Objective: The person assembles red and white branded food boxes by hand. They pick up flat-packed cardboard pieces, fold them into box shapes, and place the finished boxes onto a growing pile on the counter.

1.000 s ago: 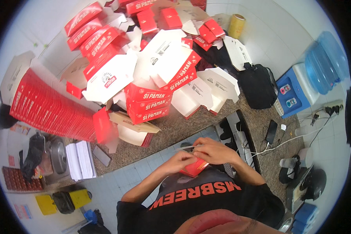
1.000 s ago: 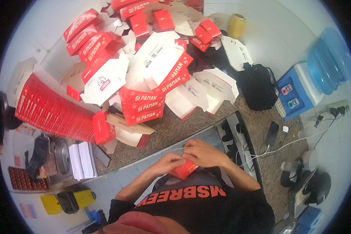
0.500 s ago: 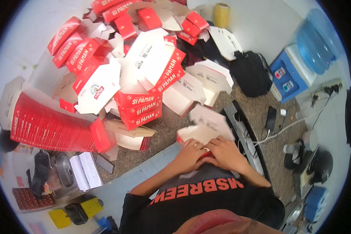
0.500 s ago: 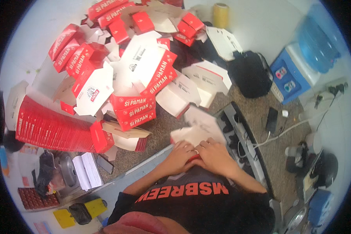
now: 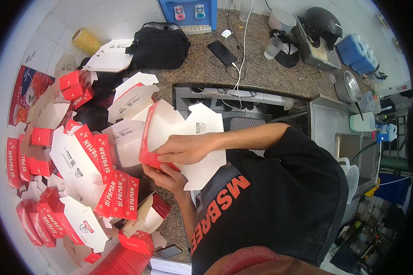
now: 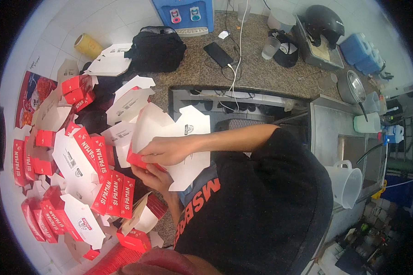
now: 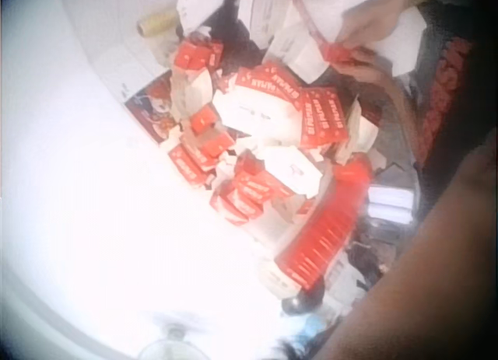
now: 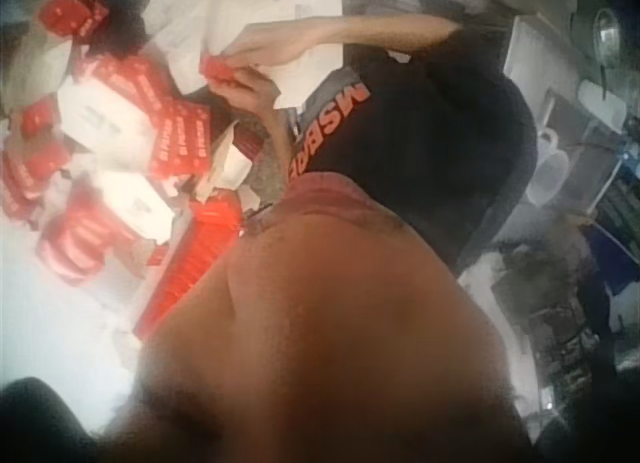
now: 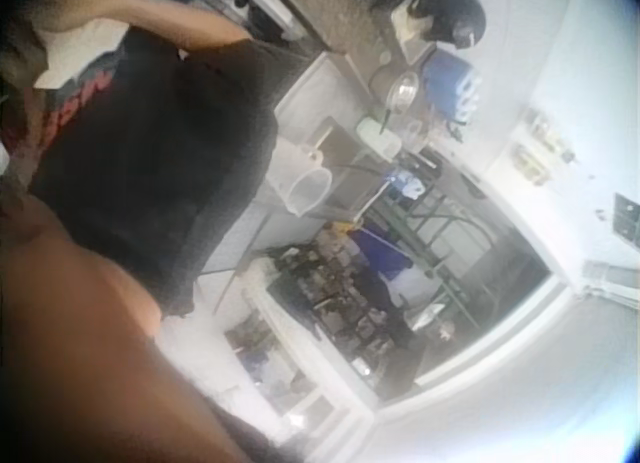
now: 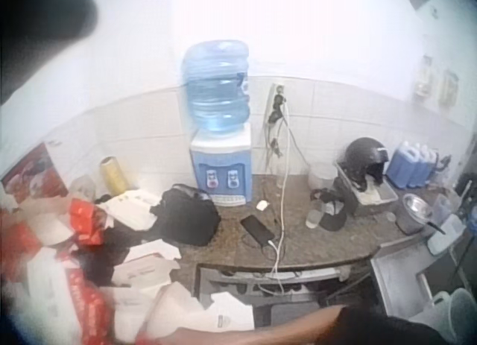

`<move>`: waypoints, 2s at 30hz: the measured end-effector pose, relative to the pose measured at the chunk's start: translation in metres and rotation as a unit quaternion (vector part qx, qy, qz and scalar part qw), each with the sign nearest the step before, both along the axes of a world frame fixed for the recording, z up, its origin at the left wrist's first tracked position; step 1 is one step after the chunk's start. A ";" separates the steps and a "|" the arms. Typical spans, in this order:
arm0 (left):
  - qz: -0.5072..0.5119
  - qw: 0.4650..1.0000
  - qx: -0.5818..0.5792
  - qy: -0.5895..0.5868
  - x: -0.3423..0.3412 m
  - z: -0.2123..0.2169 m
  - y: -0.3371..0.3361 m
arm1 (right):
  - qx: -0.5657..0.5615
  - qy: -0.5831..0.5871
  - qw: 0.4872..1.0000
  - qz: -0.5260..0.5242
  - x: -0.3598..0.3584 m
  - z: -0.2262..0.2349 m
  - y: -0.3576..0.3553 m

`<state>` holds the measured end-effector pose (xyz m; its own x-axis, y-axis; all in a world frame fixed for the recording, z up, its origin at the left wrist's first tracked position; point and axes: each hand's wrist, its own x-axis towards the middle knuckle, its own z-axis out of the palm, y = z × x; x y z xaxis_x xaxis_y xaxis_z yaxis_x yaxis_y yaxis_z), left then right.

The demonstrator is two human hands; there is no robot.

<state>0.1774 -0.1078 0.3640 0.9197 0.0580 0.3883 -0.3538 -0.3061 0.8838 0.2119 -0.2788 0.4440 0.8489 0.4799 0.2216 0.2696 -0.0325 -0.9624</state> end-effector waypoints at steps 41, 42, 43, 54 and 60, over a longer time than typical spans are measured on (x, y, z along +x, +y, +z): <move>0.032 0.940 0.175 0.291 -0.034 -0.052 0.048 | -0.012 -0.548 0.836 -0.031 0.466 0.296 0.296; 0.041 0.940 0.164 0.296 -0.036 -0.055 0.048 | 0.027 -0.539 0.841 -0.030 0.462 0.287 0.278; 0.038 0.938 0.166 0.303 -0.036 -0.058 0.049 | 0.047 -0.521 0.851 -0.044 0.469 0.265 0.245; -0.048 0.903 0.182 0.386 0.031 -0.044 0.061 | -0.301 -0.239 0.902 -0.199 0.571 -0.100 -0.058; -0.076 0.899 0.225 0.368 0.074 -0.039 0.073 | -0.356 -0.245 0.889 -0.154 0.580 -0.152 -0.015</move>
